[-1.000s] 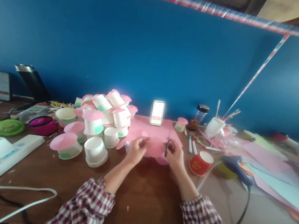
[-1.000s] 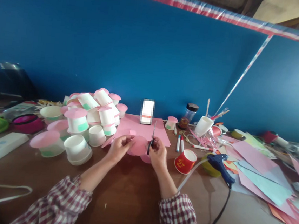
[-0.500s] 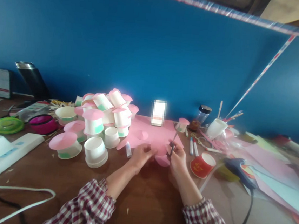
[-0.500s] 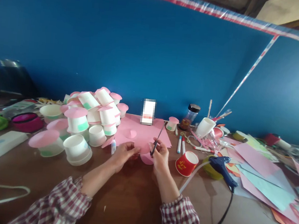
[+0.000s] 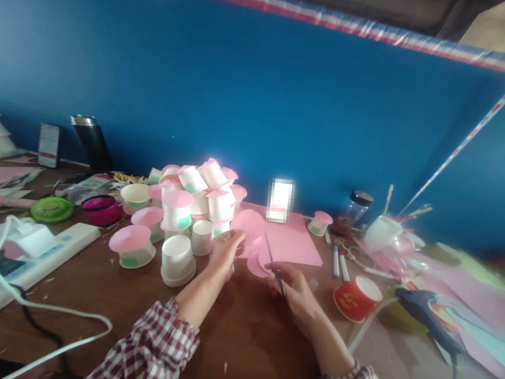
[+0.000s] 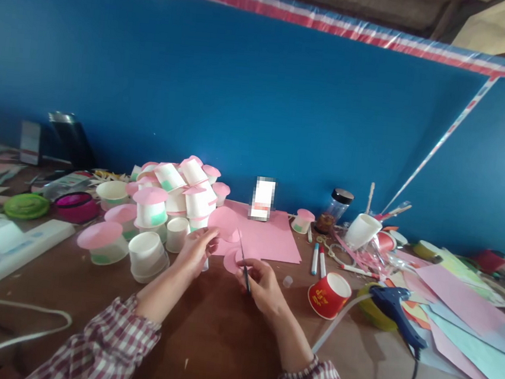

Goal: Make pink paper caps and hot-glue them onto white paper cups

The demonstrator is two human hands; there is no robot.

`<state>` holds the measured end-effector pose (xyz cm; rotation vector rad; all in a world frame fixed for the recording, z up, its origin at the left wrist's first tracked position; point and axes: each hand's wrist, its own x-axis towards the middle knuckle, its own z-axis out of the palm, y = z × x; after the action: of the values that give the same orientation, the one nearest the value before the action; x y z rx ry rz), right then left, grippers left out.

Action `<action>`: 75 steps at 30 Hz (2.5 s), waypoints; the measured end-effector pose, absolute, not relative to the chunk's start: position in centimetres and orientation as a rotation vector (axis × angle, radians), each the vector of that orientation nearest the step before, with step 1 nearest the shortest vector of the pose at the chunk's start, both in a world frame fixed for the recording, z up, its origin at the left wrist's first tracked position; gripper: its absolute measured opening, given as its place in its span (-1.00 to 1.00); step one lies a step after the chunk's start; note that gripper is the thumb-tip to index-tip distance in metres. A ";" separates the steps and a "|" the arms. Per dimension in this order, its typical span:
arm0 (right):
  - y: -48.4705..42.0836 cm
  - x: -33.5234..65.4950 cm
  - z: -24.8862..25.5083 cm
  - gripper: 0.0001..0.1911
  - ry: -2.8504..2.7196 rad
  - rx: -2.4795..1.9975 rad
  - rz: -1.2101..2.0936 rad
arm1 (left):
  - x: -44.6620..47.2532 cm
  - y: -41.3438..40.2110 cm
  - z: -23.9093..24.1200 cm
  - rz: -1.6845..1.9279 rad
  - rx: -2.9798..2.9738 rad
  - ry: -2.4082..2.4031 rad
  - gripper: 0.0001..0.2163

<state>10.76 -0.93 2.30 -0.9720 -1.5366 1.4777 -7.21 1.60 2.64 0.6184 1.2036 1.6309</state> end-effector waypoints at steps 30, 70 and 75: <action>-1.4 10.5 2.9 -0.59 -1.567 -1.037 1.476 | -6.1 1.0 2.1 1.497 0.681 1.202 -0.81; -0.5 12.2 2.5 -0.65 -1.708 -1.016 1.531 | -6.3 1.0 2.7 1.518 0.681 1.245 -0.79; 0.4 13.3 3.0 -0.63 -1.505 -0.916 1.560 | -6.8 1.4 2.6 1.535 0.818 1.355 -0.85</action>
<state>13.34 0.36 2.95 -0.9158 -1.5045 1.5605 -6.82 1.44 2.63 0.8178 1.3551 1.5352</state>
